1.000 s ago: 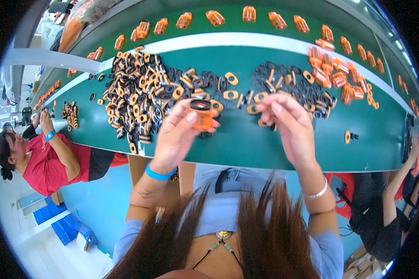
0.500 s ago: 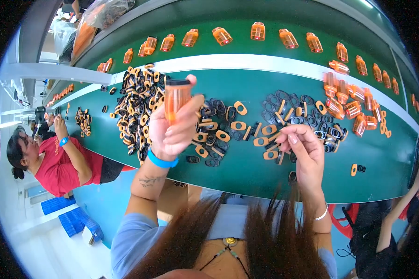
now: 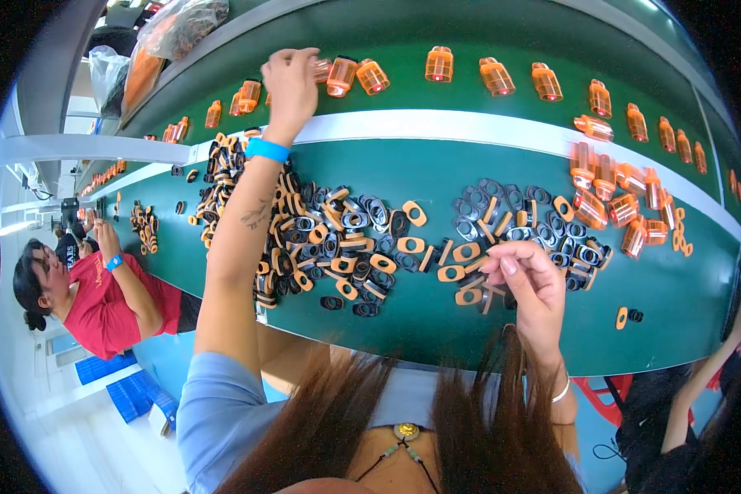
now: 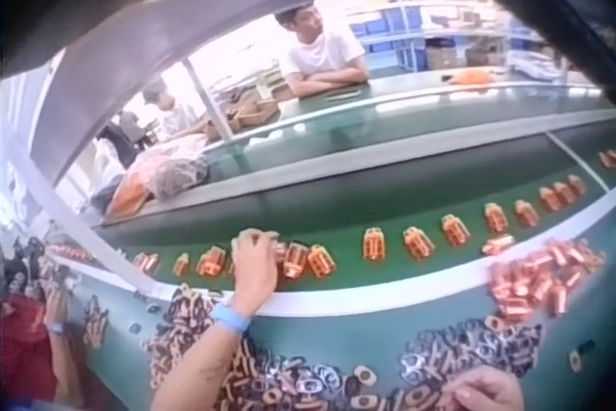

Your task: The person assembles small electronic components by fitting a black piece into an orange casing by hand.

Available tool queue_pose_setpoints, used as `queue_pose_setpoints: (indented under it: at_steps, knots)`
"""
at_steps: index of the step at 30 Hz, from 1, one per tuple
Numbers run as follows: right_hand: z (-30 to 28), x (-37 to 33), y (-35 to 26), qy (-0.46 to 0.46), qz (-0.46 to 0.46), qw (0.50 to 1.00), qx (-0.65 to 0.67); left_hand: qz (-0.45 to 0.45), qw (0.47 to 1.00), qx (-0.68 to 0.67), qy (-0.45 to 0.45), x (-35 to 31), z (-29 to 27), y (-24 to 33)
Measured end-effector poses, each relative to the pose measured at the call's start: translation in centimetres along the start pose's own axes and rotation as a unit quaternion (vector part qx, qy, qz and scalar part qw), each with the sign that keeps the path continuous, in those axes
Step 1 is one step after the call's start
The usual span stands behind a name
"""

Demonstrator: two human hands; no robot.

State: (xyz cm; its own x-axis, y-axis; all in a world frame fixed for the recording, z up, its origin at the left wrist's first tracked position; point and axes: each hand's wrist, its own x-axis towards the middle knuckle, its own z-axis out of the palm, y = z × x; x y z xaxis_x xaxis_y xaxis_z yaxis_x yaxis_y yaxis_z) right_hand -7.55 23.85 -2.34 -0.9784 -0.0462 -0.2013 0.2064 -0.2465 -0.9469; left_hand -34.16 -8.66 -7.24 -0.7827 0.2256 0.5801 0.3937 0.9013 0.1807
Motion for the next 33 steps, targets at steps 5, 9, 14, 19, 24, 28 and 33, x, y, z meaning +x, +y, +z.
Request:
queue_pose_setpoints:
  at_steps: [5, 9, 14, 19, 24, 28, 33]
  knots:
    - [0.5, 0.1, -0.1, -0.008, 0.008, 1.000, 0.005, -0.095, 0.972, 0.154, -0.147, -1.9, -3.2, -5.9]
    - [1.3, -0.1, -0.3, -0.022, -0.008, 1.000, -0.017, -0.224, 0.963, -0.137, -0.059, -2.5, -5.3, -6.4]
    - [2.9, 0.2, 0.1, -0.066, -0.104, 0.972, -0.202, -0.330, 0.681, -0.650, -0.066, -5.2, -13.2, 4.1]
    - [4.8, 4.4, 1.1, -0.115, -0.292, 0.812, -0.492, -0.042, 0.585, -0.797, -0.148, -8.9, -21.7, 15.7]
    - [5.7, 7.6, 2.5, -0.126, -0.300, 0.741, -0.587, 0.276, 0.499, -0.782, -0.250, -8.2, -26.9, 19.5]
    - [6.8, 3.4, 0.3, -0.154, -0.282, 0.799, -0.507, 0.244, 0.544, -0.754, -0.276, -10.6, -30.6, 19.1]
    - [4.7, -4.2, 2.8, -0.191, -0.144, 0.875, -0.420, 0.102, 0.623, -0.719, -0.292, -13.4, -32.8, 20.2]
